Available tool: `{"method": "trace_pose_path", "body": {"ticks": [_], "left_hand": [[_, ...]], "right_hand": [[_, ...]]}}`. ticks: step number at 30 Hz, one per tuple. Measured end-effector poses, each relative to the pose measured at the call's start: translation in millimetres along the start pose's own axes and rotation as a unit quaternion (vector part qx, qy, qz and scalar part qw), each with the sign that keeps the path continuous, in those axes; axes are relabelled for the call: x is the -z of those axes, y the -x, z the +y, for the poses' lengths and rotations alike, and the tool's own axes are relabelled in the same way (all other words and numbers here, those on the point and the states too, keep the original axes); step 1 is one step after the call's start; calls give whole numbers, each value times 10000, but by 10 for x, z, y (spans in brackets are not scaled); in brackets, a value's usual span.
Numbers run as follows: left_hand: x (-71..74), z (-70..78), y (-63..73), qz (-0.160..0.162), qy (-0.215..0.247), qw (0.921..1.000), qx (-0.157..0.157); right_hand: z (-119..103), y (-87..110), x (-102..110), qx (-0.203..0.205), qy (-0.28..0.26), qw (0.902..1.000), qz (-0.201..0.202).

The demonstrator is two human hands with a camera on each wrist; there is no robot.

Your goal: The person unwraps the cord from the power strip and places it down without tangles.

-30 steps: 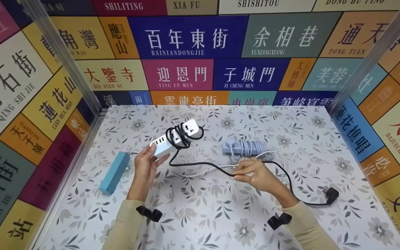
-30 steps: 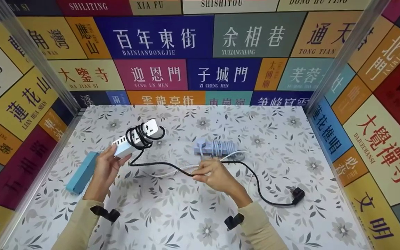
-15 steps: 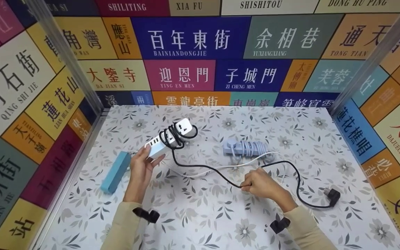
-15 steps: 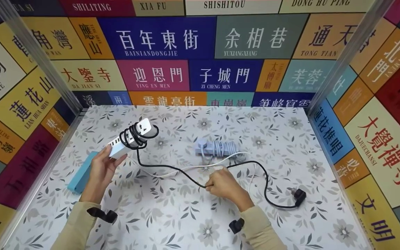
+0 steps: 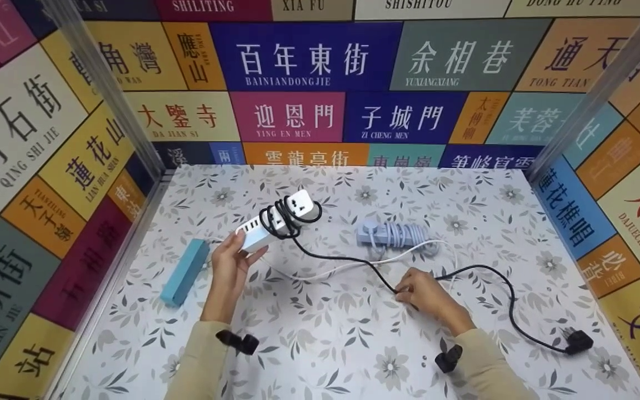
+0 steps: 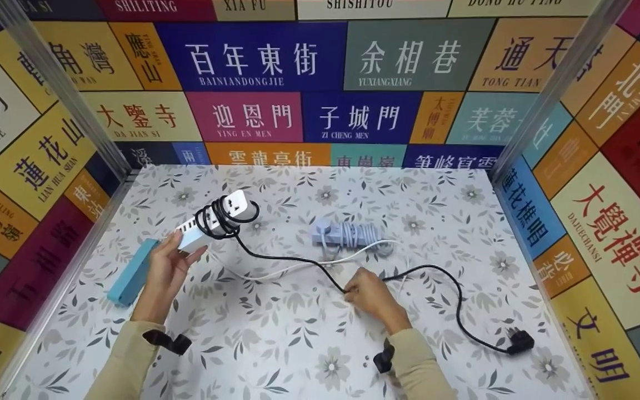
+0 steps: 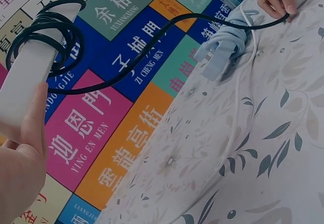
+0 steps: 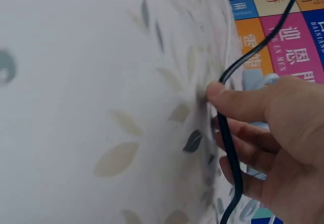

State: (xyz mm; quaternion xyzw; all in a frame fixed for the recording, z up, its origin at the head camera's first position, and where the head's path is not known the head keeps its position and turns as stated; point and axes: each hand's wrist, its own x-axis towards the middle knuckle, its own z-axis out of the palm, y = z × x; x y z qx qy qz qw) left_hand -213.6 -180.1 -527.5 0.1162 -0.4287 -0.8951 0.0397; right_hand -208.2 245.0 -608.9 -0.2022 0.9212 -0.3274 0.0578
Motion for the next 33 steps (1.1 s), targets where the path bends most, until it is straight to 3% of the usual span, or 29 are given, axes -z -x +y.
{"method": "trace_pose_path", "body": {"ticks": [12,22,29,33], "left_hand": [[27,-18,-16,-32,67,10000,-7],[-5,-6,3,-3,32,10000,54],[-14,-20,12,-127,-153,9998,25],[-15,-33,4,-142,-181,9997,32]], "right_hand": [[-6,-63,-149,175,84,9998,-83],[-335,-250,-219,329,-108,9994,-60],[-562,-396,-314,587,-716,9957,5],[-664,-468,-365,654,-795,9947,-45]]}}
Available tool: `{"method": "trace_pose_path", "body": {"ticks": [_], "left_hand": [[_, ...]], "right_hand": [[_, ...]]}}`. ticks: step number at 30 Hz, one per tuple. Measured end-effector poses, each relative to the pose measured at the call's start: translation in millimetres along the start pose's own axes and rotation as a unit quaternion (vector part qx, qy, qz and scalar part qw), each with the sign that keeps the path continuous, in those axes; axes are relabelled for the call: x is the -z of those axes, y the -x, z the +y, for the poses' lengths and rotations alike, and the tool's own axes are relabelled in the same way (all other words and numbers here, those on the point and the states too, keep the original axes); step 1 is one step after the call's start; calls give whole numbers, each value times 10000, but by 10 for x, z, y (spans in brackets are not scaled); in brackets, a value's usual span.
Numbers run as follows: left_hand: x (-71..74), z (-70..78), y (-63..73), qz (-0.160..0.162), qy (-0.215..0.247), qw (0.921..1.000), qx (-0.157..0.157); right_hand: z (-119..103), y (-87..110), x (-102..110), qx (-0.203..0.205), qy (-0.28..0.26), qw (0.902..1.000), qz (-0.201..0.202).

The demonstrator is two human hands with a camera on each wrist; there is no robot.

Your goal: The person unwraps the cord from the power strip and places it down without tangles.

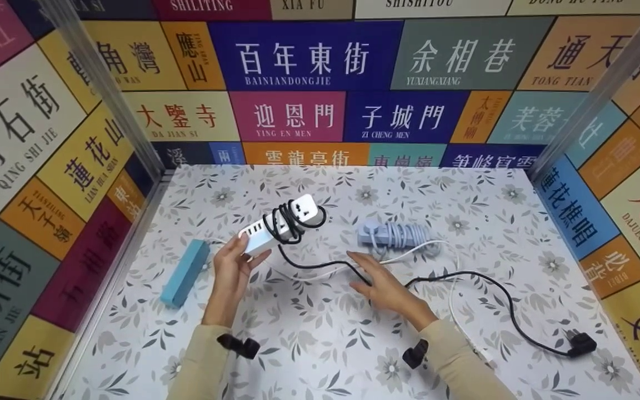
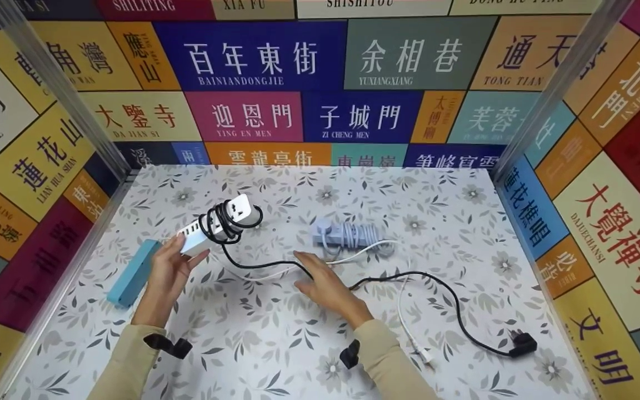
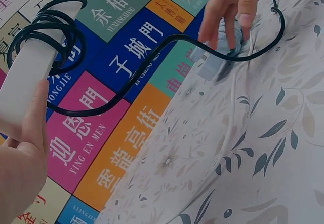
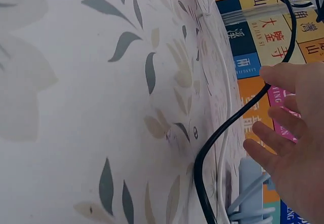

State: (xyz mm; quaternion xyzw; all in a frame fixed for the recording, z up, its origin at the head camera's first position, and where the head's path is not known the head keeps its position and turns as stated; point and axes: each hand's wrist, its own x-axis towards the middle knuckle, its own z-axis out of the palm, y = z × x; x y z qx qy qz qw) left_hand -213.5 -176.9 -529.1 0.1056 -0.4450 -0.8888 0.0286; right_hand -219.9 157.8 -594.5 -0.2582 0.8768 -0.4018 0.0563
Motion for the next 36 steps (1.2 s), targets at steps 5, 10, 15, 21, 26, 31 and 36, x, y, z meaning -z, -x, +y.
{"method": "trace_pose_path", "body": {"ticks": [5,10,15,21,26,31,36], "left_hand": [[8,-14,-1,-24,-20,10000,38],[16,-30,-3,19,14,10000,82],[10,-53,-32,30,45,9999,115],[48,-68,-32,112,102,9998,163],[47,-67,-26,119,31,9998,134],[39,-69,-37,57,-12,9999,122],[43,-74,-25,21,-103,9999,121]], "right_hand": [[-58,-96,-88,148,125,9998,-57],[-87,-153,-140,342,513,9981,62],[-53,-152,-128,354,-67,9993,138],[-84,-153,-100,357,-1453,9887,24],[-201,-190,-31,269,-2122,9769,-17],[-298,-243,39,318,-2041,9776,394],[-400,-321,147,-169,-1873,9758,1113]]}}
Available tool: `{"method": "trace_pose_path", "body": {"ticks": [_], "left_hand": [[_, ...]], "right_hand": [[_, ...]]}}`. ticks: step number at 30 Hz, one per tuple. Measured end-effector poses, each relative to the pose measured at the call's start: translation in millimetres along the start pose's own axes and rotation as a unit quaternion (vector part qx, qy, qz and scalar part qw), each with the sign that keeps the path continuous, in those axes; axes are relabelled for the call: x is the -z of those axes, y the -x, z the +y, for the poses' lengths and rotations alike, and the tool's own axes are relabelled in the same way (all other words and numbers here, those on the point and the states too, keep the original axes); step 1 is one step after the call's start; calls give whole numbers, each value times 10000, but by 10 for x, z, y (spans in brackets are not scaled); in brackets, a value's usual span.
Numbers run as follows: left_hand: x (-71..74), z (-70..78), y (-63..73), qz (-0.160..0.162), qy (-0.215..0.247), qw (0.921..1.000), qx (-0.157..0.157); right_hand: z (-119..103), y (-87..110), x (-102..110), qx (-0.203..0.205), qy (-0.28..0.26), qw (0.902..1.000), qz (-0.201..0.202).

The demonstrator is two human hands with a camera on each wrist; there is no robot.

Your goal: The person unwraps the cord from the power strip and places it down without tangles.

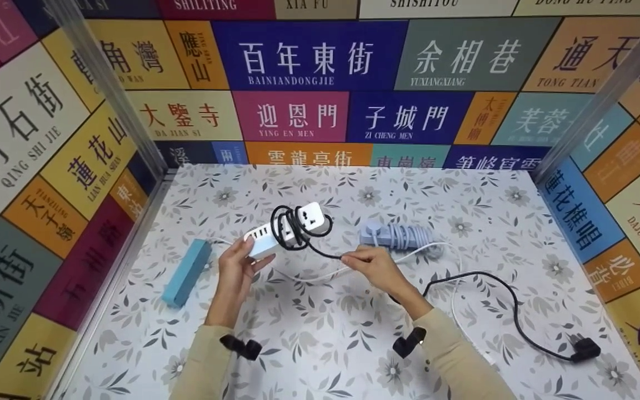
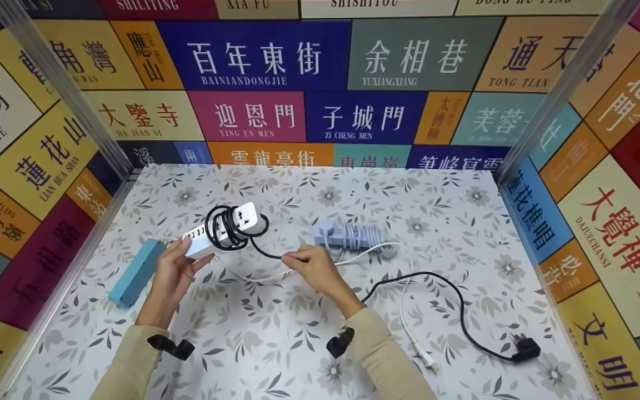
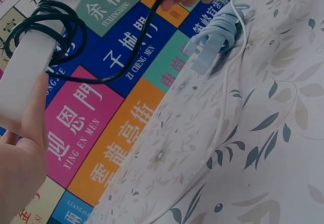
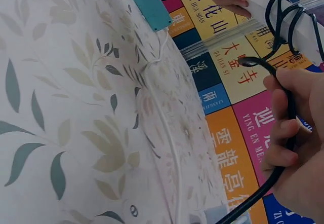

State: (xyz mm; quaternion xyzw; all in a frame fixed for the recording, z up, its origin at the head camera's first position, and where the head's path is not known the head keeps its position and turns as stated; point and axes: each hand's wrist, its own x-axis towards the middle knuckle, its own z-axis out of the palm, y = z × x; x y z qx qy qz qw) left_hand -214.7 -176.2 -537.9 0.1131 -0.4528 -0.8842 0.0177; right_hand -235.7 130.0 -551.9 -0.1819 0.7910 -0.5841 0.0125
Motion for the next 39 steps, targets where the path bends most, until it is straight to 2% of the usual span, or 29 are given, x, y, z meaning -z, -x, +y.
{"method": "trace_pose_path", "body": {"ticks": [3,5,8,12,16,19,22,25,28,33,36,39], "left_hand": [[-11,-6,18,-154,-156,9998,19],[-21,-10,30,-296,-257,9992,32],[-39,-11,43,-441,-368,9983,54],[-53,-8,46,-476,-484,9977,55],[-57,-7,28,-413,-438,9982,51],[-62,-7,8,-363,-340,9987,70],[-69,-3,-9,-278,-225,9993,96],[-73,6,-13,-166,-101,9997,116],[-66,20,-13,-164,-199,9996,95],[-59,65,-8,-119,-318,9994,-24],[-43,99,-4,-39,-158,9999,-53],[-14,128,-7,38,29,10000,-66]], "right_hand": [[-74,-60,32,-316,54,9966,759],[-116,-96,55,-462,29,9906,1287],[-178,-132,99,-587,-136,9807,1858],[-271,-135,170,-548,-488,9721,2229],[-384,-101,241,-456,-1096,9661,2294],[-444,-57,291,-358,-1540,9643,2127],[-458,-2,340,-160,-2028,9631,1764],[-425,59,396,139,-2518,9599,1226],[-362,122,461,475,-2746,9582,651],[-261,206,549,904,-2538,9628,-226],[-202,230,572,1175,-2268,9645,-671],[-134,251,585,1437,-1811,9685,-929]]}}
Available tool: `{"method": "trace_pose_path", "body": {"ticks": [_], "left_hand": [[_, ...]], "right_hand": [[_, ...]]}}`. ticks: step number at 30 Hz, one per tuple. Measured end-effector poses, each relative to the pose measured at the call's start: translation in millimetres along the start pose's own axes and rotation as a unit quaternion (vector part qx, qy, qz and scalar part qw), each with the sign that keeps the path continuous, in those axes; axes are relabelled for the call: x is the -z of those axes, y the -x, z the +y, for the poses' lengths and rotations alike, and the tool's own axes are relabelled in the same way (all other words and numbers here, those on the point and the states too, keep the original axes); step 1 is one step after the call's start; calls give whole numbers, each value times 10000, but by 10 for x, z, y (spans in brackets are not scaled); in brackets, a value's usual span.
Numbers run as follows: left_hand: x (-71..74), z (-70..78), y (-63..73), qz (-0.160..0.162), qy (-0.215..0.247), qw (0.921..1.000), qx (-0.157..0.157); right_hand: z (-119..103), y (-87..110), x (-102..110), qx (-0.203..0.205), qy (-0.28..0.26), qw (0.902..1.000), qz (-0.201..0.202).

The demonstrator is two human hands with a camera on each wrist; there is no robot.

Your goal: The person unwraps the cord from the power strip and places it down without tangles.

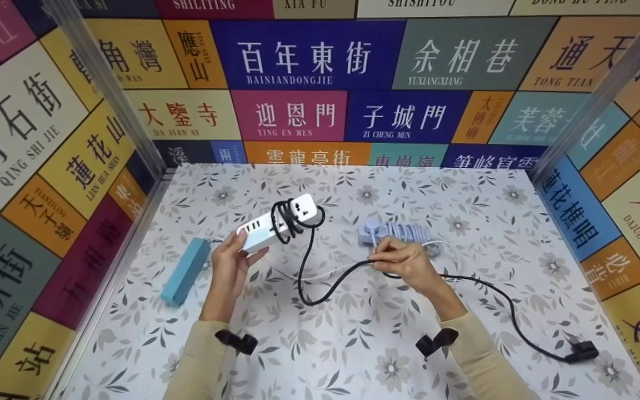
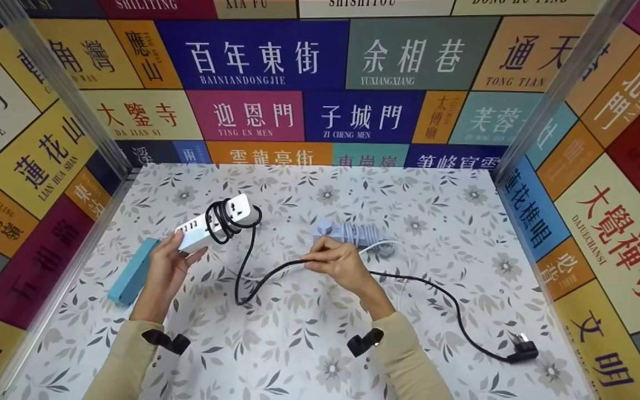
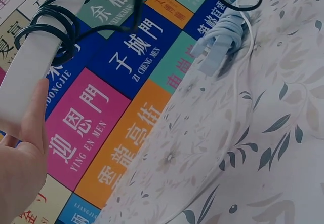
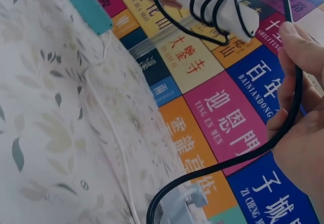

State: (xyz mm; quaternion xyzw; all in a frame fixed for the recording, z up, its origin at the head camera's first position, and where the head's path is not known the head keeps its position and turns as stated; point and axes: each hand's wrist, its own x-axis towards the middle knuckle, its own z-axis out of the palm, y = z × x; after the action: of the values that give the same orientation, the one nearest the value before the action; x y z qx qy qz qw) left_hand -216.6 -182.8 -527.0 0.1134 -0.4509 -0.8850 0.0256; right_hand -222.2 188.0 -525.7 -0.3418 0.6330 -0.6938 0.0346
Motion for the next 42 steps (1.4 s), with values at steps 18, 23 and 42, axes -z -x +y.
{"method": "trace_pose_path", "body": {"ticks": [18,23,42], "left_hand": [[297,138,15,442,711,9963,-188],[307,188,6,495,840,9950,-212],[255,160,48,327,833,9954,-353]], "right_hand": [[264,266,-27,-1996,2757,9378,-686],[344,323,-38,-2177,3517,9054,-957],[616,478,-115,-2456,3242,9085,-963]]}}
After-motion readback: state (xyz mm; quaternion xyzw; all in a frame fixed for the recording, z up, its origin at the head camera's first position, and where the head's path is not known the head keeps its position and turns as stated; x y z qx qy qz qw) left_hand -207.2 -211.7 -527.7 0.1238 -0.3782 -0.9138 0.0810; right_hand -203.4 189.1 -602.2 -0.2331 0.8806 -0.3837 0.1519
